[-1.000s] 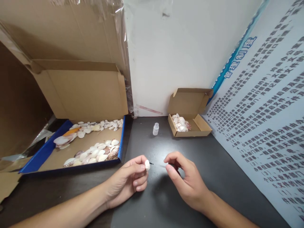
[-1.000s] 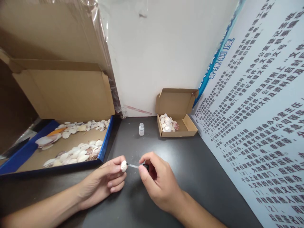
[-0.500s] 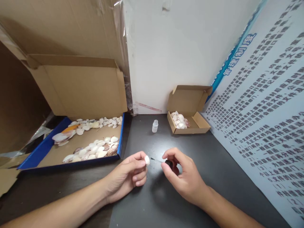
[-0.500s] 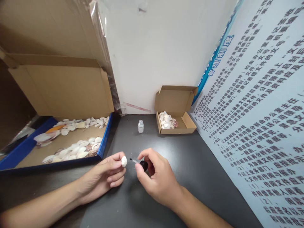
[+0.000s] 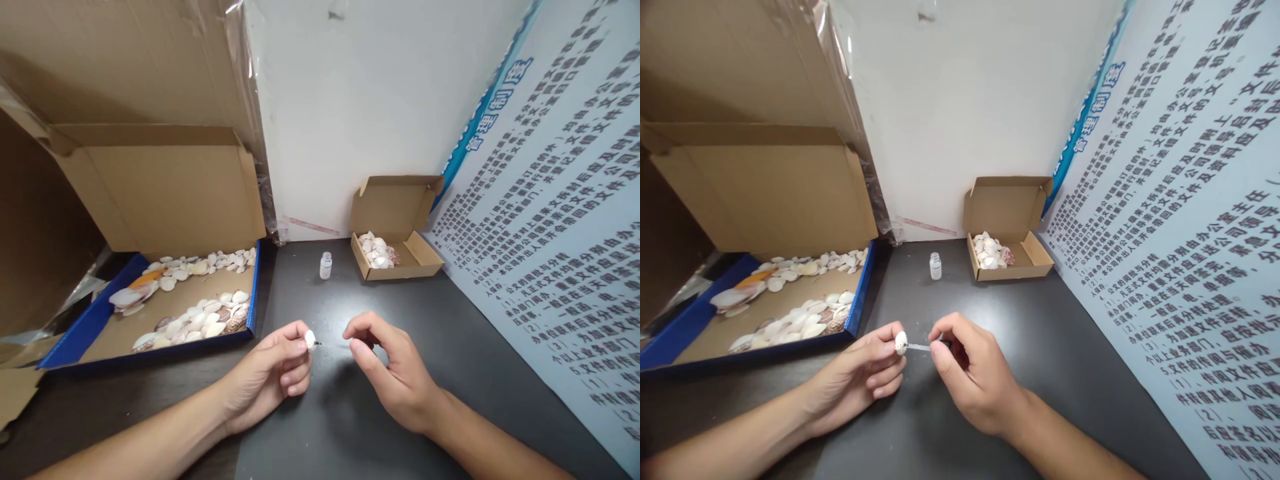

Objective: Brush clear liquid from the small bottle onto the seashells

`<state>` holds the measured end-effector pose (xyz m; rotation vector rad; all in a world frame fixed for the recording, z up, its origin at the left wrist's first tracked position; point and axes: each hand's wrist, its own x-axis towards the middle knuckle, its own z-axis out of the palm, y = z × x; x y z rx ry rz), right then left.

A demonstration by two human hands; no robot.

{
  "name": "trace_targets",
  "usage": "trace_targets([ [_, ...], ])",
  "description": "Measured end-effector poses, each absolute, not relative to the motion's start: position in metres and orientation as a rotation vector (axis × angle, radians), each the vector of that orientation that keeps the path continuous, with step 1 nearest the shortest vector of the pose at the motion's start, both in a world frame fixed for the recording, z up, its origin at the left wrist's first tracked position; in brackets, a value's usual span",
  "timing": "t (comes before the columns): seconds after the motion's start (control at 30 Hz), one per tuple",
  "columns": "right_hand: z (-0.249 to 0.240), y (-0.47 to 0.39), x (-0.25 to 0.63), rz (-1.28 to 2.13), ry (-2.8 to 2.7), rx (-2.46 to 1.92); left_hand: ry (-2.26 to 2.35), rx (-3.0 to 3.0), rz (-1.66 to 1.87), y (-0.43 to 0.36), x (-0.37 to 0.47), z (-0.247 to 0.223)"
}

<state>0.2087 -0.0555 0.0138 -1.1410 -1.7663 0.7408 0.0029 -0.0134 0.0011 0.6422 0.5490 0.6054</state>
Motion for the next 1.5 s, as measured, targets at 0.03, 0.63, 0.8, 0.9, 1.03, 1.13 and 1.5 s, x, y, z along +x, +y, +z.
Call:
trace_targets([
  [0.03,0.0142,-0.0557,0.2088,0.741,-1.766,-1.130,0.550,0.642,0.604,-0.0133,0.0032,0.0012],
  [0.63,0.0143,-0.0537,0.2058,0.686,-1.771,-1.205,0.563,0.647,0.599,-0.0126,0.0043,0.0010],
  [0.8,0.0166,-0.0555,0.2081,0.717,-1.775,-1.145,0.562,0.653,0.593,-0.0124,0.0045,0.0007],
  [0.9,0.0172,-0.0563,0.2093,0.735,-1.785,-1.117,0.560,0.645,0.597,-0.0125,0.0049,0.0006],
  [1.03,0.0159,-0.0550,0.2070,0.724,-1.774,-1.179,0.553,0.644,0.598,-0.0130,0.0049,0.0014],
  [1.13,0.0158,-0.0541,0.2052,0.695,-1.761,-1.231,0.562,0.653,0.598,-0.0131,0.0044,0.0019],
  [1.5,0.0161,-0.0551,0.2089,0.731,-1.828,-1.192,0.586,0.682,0.577,-0.0128,0.0051,0.0051],
])
